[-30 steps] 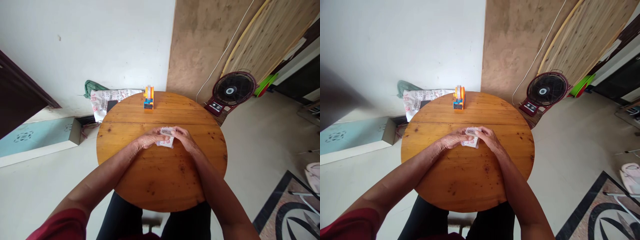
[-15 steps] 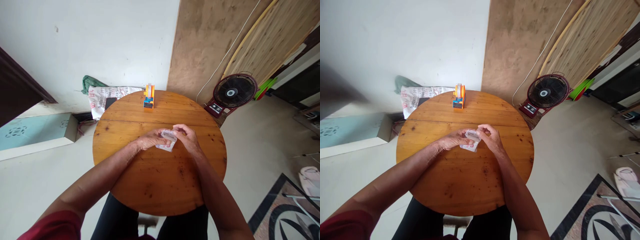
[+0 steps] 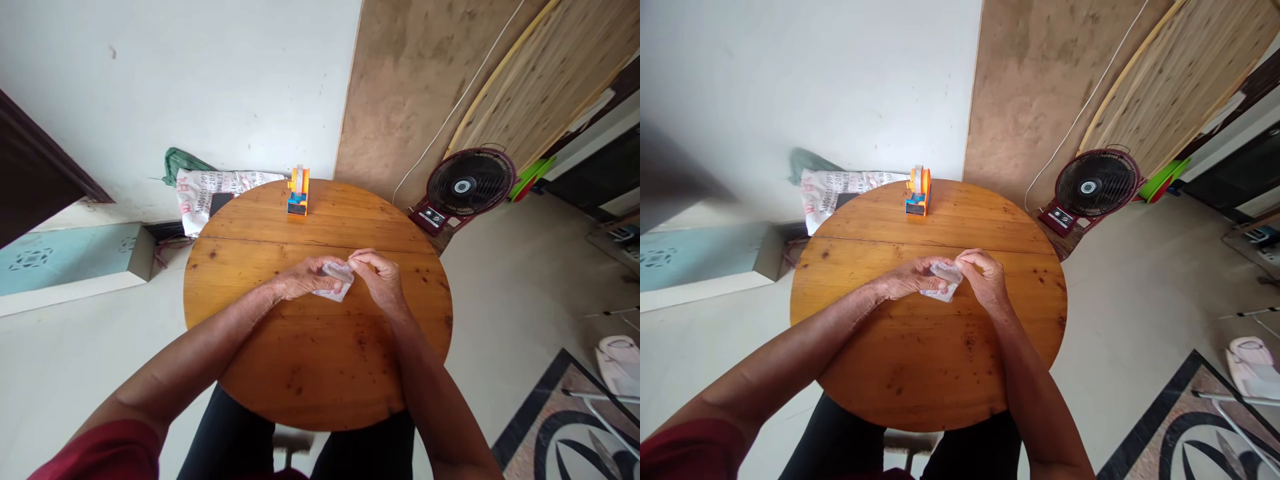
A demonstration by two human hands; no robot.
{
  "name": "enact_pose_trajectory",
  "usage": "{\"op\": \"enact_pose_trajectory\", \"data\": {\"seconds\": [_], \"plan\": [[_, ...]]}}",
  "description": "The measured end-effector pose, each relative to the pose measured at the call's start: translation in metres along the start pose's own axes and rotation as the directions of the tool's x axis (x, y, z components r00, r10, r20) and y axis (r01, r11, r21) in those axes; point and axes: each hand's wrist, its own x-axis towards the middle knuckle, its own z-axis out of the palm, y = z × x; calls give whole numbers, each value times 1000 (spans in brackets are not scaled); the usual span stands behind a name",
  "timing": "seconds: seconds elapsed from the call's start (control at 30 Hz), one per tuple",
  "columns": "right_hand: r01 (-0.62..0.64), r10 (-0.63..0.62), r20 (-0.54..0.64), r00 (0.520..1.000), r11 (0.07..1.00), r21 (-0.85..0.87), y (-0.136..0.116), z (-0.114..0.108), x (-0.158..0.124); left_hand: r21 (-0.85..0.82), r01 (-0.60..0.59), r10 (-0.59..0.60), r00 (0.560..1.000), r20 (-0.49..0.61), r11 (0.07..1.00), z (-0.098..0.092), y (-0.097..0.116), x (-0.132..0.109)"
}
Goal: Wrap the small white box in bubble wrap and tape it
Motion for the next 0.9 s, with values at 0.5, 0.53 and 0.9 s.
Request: {"op": "enact_pose_trajectory", "data": {"seconds": [0.5, 0.53, 0.9], "plan": [[54, -53, 35, 998, 998, -24, -7, 12, -7, -77, -43, 32, 988, -148, 996, -7, -6, 9], [57, -56, 34, 998, 998, -33, -7, 12, -7, -89, -45, 30, 987, -155, 995, -7, -6, 9], [368, -312, 204, 928, 855, -366, 0, 7, -11, -227, -21, -3, 994, -105, 974, -7, -13, 11]]}}
